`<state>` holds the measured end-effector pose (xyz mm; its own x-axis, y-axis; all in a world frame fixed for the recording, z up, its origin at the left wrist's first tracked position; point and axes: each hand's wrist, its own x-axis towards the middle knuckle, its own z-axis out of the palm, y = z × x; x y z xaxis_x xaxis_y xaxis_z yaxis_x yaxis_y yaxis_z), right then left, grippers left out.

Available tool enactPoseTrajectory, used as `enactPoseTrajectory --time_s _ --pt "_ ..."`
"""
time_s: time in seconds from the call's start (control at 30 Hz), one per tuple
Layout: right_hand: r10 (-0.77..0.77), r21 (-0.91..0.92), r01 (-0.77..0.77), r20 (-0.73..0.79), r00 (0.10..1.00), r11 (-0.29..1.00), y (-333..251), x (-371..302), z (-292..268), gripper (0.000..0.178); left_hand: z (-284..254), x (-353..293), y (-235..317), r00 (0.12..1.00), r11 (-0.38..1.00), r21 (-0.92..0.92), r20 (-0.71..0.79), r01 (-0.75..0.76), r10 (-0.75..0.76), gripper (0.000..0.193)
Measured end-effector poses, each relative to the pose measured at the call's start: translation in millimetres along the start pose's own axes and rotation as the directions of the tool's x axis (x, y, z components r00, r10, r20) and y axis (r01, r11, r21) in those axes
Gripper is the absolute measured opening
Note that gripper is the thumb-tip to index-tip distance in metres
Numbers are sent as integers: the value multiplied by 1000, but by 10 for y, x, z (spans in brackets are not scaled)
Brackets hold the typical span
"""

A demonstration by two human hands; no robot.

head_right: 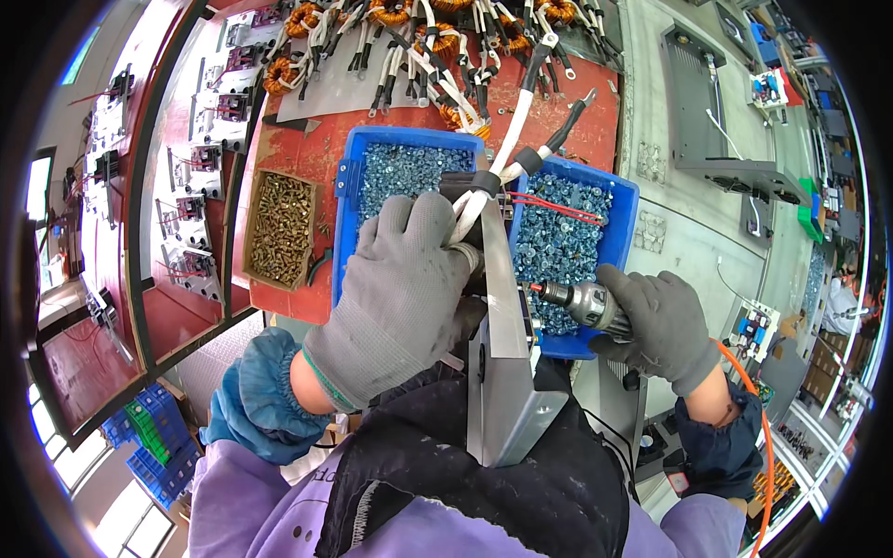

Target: Assembling electrical components and coils onto a metal base plate using an electric screwdriver.

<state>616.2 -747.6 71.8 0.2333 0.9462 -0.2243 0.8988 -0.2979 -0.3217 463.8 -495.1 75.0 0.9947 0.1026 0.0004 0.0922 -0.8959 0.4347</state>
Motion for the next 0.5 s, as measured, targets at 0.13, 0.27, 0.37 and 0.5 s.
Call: enactPoseTrajectory --time_s 0.13,0.27,0.37,0.5 --pt "-3 -28 4 25 1000 1000 -7 17 -48 92 19 4 30 995 996 -32 51 87 -85 30" --pt "-1 -74 2 23 1000 997 -34 15 -75 88 54 8 51 996 996 -36 6 87 -87 26" --pt "0 -103 2 19 1000 995 -45 21 -75 85 76 5 51 997 996 -29 -13 82 -83 24" --pt "-9 -155 11 12 1000 988 -42 19 -98 83 91 2 56 995 995 1 -14 102 -102 20"
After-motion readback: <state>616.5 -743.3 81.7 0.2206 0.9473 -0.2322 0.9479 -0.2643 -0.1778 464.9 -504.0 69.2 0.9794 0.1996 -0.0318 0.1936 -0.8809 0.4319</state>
